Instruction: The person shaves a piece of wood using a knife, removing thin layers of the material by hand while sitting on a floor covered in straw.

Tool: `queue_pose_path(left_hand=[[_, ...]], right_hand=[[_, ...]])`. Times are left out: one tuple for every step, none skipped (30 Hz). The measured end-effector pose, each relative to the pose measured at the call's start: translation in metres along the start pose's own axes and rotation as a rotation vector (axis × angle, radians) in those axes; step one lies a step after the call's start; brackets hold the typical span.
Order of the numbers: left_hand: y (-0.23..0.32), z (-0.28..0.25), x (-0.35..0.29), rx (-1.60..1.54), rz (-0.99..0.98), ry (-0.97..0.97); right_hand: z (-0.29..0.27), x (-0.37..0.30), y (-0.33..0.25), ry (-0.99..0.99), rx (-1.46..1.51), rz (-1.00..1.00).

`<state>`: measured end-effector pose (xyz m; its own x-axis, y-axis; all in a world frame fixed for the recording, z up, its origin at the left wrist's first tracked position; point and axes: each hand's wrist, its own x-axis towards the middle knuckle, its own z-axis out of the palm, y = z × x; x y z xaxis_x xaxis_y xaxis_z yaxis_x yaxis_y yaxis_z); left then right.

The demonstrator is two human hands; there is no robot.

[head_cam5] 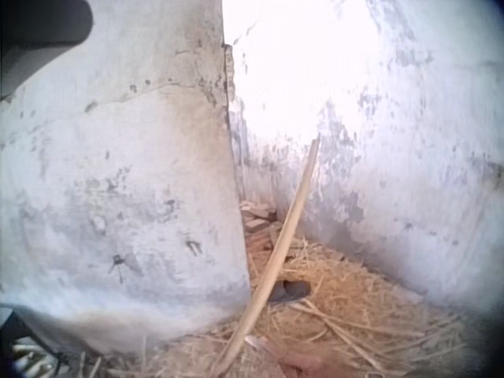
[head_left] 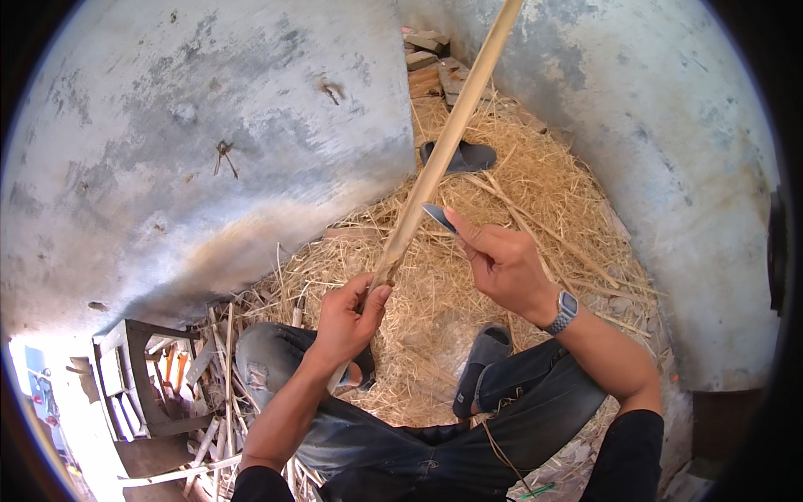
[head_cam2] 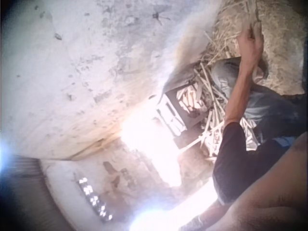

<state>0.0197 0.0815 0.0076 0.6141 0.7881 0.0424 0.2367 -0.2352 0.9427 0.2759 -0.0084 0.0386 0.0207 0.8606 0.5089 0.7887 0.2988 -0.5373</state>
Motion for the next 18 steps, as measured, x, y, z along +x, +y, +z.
queue_pose_path(left_hand=[[-0.002, 0.002, 0.002, 0.001, 0.006, -0.003], [-0.003, 0.005, 0.003, 0.003, 0.012, -0.006], [-0.003, 0.003, 0.001, -0.007, -0.003, 0.003], [-0.004, 0.003, -0.002, -0.016, -0.018, 0.012], [-0.003, 0.002, -0.003, -0.026, -0.032, 0.020], [-0.001, 0.002, -0.003, -0.032, -0.038, 0.015], [0.004, 0.002, -0.001, -0.039, -0.044, 0.011], [0.006, 0.002, 0.000, -0.046, -0.050, 0.006], [0.002, 0.002, -0.001, -0.018, -0.053, -0.001], [-0.007, 0.001, -0.004, 0.011, -0.055, -0.009], [-0.011, 0.001, -0.005, 0.040, -0.057, -0.017], [-0.009, 0.000, -0.005, -0.012, -0.045, -0.008], [-0.007, 0.002, -0.005, -0.063, -0.032, 0.001], [-0.006, 0.001, -0.004, -0.114, -0.019, 0.010], [-0.007, 0.002, -0.005, -0.044, 0.001, -0.004], [-0.007, 0.002, -0.004, 0.026, 0.022, -0.018], [-0.008, 0.003, -0.004, 0.096, 0.043, -0.033], [-0.008, 0.004, -0.004, 0.092, 0.052, -0.024]], right_hand=[[0.002, -0.006, -0.007, -0.046, -0.026, -0.010], [0.004, -0.013, -0.015, -0.091, -0.053, -0.020], [0.018, -0.017, -0.021, -0.028, 0.047, -0.018], [0.017, -0.015, -0.015, -0.018, 0.050, -0.037], [0.011, -0.009, -0.007, -0.008, 0.054, -0.055], [0.007, -0.005, -0.002, -0.006, 0.063, -0.071], [0.005, -0.003, -0.001, 0.000, 0.051, -0.052], [0.012, -0.008, -0.004, -0.020, 0.077, -0.041], [0.020, -0.015, -0.009, -0.039, 0.094, -0.034], [0.023, -0.019, -0.011, -0.058, 0.111, -0.027], [0.018, -0.017, -0.008, -0.115, 0.188, 0.036], [0.012, -0.013, -0.007, -0.165, 0.276, 0.097], [0.008, -0.010, -0.008, -0.216, 0.364, 0.159], [0.008, -0.007, -0.011, -0.142, 0.503, 0.219], [0.006, -0.008, -0.013, -0.077, 0.634, 0.289], [0.005, -0.009, -0.014, -0.009, 0.764, 0.359], [0.006, -0.008, -0.015, 0.057, 0.684, 0.355], [0.008, -0.004, -0.016, 0.128, 0.605, 0.345]])
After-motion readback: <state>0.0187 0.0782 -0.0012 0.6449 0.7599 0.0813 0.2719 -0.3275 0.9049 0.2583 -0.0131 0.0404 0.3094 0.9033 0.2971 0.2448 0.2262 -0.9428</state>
